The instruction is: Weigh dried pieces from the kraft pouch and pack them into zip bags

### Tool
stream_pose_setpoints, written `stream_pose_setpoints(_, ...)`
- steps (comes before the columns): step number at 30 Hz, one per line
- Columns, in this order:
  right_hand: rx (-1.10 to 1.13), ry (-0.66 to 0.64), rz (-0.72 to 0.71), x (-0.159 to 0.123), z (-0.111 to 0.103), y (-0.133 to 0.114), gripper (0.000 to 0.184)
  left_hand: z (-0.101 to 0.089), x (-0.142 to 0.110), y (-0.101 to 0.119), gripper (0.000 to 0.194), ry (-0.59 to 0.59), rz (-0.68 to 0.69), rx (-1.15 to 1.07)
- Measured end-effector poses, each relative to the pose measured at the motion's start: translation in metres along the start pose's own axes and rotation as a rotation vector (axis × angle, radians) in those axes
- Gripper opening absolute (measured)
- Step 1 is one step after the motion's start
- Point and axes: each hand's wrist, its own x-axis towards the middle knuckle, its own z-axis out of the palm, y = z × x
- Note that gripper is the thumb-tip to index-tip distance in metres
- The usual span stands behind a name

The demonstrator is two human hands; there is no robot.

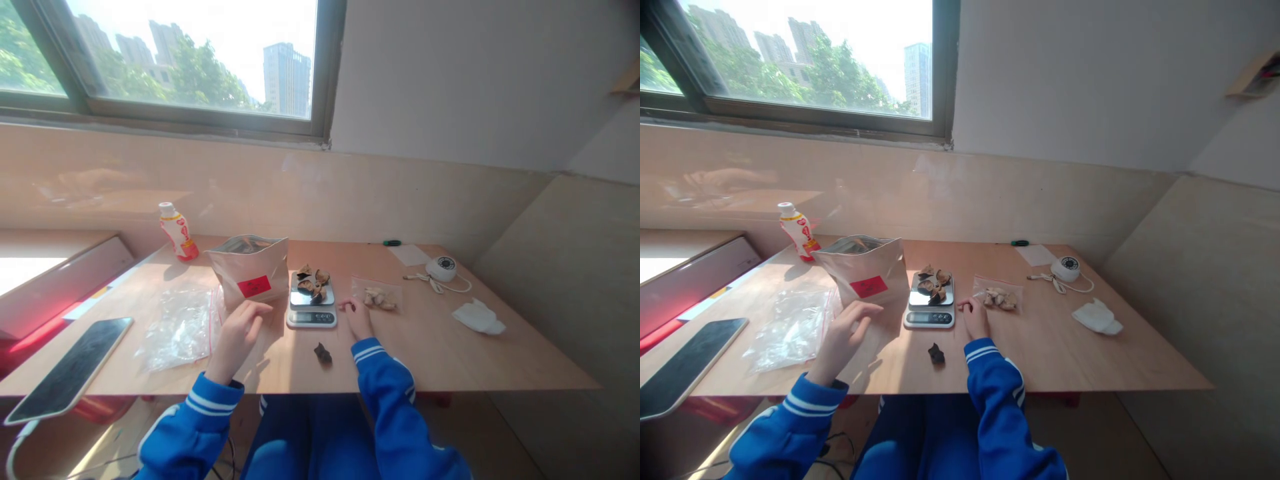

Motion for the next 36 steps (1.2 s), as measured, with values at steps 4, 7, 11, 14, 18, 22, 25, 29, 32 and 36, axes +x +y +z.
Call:
stream_pose_setpoints(4, 0.004, -0.005, -0.004, 0.000, -0.001, 0.000, 0.026, -0.009, -0.024, -0.048, 0.032, 0.112, -0.247, 0.328)
stream_pose_setpoints(7, -0.006, -0.008, -0.015, 0.000, -0.001, 0.001, 0.026, -0.014, -0.041, -0.072, 0.041, 0.081, -0.424, 0.470)
stream_pose_setpoints(11, 0.005, -0.003, -0.008, 0.000, 0.000, 0.002, 0.025, -0.021, -0.053, -0.087, 0.041, -0.088, -0.458, 0.405)
stream_pose_setpoints(14, 0.011, -0.009, 0.003, 0.001, -0.001, 0.002, 0.025, -0.024, -0.056, -0.090, 0.039, -0.027, -0.454, 0.345)
stream_pose_setpoints(18, 0.020, 0.066, -0.077, -0.002, -0.006, -0.008, 0.026, -0.026, -0.058, -0.074, 0.033, 0.200, -0.392, 0.286)
stream_pose_setpoints(22, 0.074, 0.096, -0.126, -0.028, -0.003, -0.047, 0.023, -0.020, -0.063, -0.030, 0.032, 0.483, -0.329, 0.240)
stream_pose_setpoints(25, 0.174, -0.142, -0.080, -0.062, 0.011, -0.095, 0.025, -0.005, -0.065, 0.009, 0.026, 0.577, -0.202, 0.160)
stream_pose_setpoints(29, 0.259, -0.467, -0.150, -0.096, 0.035, -0.152, 0.028, 0.017, -0.067, 0.047, 0.027, 0.454, -0.058, -0.060)
stream_pose_setpoints(32, 0.265, -0.426, -0.180, -0.098, 0.043, -0.166, 0.021, 0.025, -0.063, 0.058, 0.037, 0.348, -0.021, -0.250)
stream_pose_setpoints(36, 0.263, -0.347, -0.177, -0.085, 0.036, -0.160, 0.017, 0.026, -0.049, 0.055, 0.044, 0.221, -0.002, -0.409)
